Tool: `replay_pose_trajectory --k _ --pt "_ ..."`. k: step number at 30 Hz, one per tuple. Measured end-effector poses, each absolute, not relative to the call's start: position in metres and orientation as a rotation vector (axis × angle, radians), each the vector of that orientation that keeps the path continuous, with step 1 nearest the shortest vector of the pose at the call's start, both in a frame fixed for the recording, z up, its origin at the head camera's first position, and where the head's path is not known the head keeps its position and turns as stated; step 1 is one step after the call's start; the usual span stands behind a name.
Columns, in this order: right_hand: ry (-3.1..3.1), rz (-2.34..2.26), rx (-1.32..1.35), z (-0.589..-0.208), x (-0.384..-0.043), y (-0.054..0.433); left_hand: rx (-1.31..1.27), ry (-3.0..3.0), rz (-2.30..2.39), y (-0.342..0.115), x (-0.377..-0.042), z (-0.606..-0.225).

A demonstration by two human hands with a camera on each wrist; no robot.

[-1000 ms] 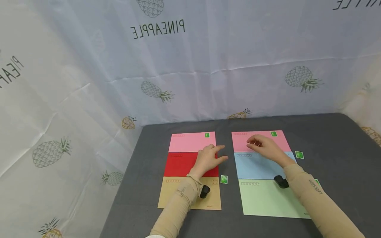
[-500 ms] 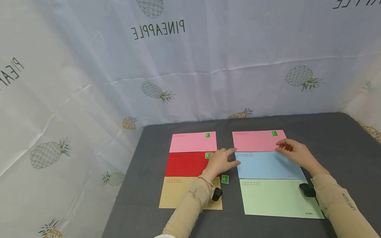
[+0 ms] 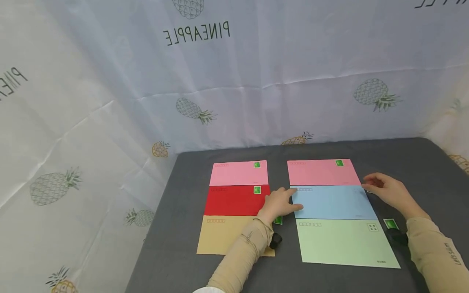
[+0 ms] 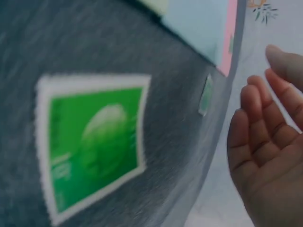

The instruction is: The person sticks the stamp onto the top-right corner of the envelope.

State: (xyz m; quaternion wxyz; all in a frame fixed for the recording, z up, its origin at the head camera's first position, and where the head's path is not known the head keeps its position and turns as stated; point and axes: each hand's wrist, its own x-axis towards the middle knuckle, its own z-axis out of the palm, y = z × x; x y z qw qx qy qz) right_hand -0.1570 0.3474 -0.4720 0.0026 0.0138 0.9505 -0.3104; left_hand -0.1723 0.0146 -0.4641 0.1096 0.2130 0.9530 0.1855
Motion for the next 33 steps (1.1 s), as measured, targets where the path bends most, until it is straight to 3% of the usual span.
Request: replay_pose_trajectory --k 10,33 --pt "2.99 -0.905 0.296 -0.489 -0.156 0.374 0.447 2.848 0.513 0.024 -0.171 -0.466" --pt "2.947 -0.907 0.285 -0.491 -0.162 0.372 0.356 2.972 0.296 0.038 -0.168 -0.472"
